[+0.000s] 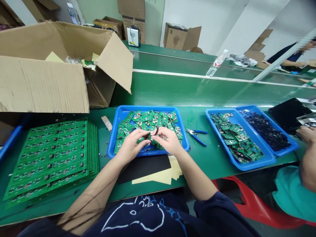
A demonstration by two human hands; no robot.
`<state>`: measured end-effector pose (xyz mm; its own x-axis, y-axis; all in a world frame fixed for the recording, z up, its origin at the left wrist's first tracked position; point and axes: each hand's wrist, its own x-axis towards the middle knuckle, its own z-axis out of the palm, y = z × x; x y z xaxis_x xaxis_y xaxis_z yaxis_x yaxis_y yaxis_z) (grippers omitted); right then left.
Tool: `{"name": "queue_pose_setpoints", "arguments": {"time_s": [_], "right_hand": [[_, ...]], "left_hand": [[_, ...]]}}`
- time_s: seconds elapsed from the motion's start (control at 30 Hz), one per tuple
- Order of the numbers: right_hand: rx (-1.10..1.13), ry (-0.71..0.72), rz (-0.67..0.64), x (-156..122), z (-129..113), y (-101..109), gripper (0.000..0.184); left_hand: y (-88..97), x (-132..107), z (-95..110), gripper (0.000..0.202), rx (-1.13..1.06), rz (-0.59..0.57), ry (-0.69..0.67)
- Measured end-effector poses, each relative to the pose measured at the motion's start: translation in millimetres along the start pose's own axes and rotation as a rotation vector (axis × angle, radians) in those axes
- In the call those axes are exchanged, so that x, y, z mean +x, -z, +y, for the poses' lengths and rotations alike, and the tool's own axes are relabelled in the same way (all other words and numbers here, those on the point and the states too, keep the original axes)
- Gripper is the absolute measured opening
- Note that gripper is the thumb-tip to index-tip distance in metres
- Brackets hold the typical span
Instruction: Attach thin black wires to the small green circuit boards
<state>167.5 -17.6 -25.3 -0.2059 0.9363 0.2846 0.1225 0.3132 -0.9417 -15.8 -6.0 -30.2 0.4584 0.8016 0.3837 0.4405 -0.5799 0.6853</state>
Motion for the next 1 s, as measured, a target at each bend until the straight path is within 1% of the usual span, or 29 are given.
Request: {"name": "queue_pose_setpoints", "arguments": {"time_s": [0.07, 0.13, 0.23, 0.3, 0.37, 0.43, 0.6, 0.7, 0.77, 0.87, 0.93, 1.0], "right_hand": [[0.068, -0.035, -0.053, 1, 1, 3, 0.013], [0.214, -0.127, -0.093, 2, 2, 6, 0.020], [0.477, -0.306, -0.081, 3, 2, 5, 0.034], [0.579, -0.402, -0.078, 4, 1, 2, 0.040], [0.618, -0.446, -0.073, 4, 1, -1, 0.042], [0.627, -0.459, -0.069, 4, 1, -2, 0.044], [0.624, -0.520, -0.084, 1, 4, -4, 0.039], [0.692, -0.519, -0.096, 0, 5, -7, 0.039], [0.768, -0.530, -0.110, 0, 4, -8, 0.041], [0.850, -0.624, -0.175, 0, 4, -6, 0.043], [0.849, -0.683, -0.232, 1, 4, -4, 0.045], [0.797, -0.674, -0.242, 1, 5, -4, 0.046]], "left_hand": [[0.5, 0, 0, 0.030, 0.036, 0.045, -0.011], [1.3, 1, 0, 0.029, 0.088, 0.101, -0.022], [1.5, 0, 0, 0.027, 0.180, 0.159, -0.079], [0.5, 0, 0, 0.027, 0.230, 0.167, -0.147], [-0.9, -1, -1, 0.027, 0.260, 0.175, -0.202], [-2.0, -2, -1, 0.028, 0.286, 0.192, -0.225], [-2.6, -2, -2, 0.027, 0.357, 0.211, -0.239], [-3.0, -3, -1, 0.027, 0.364, 0.231, -0.219], [-3.2, -3, -1, 0.028, 0.331, 0.245, -0.197], [-2.9, -4, 0, 0.028, 0.224, 0.226, -0.170], [-2.2, -4, 1, 0.028, 0.143, 0.189, -0.151], [-1.6, -4, 2, 0.028, 0.071, 0.163, -0.122]]}}
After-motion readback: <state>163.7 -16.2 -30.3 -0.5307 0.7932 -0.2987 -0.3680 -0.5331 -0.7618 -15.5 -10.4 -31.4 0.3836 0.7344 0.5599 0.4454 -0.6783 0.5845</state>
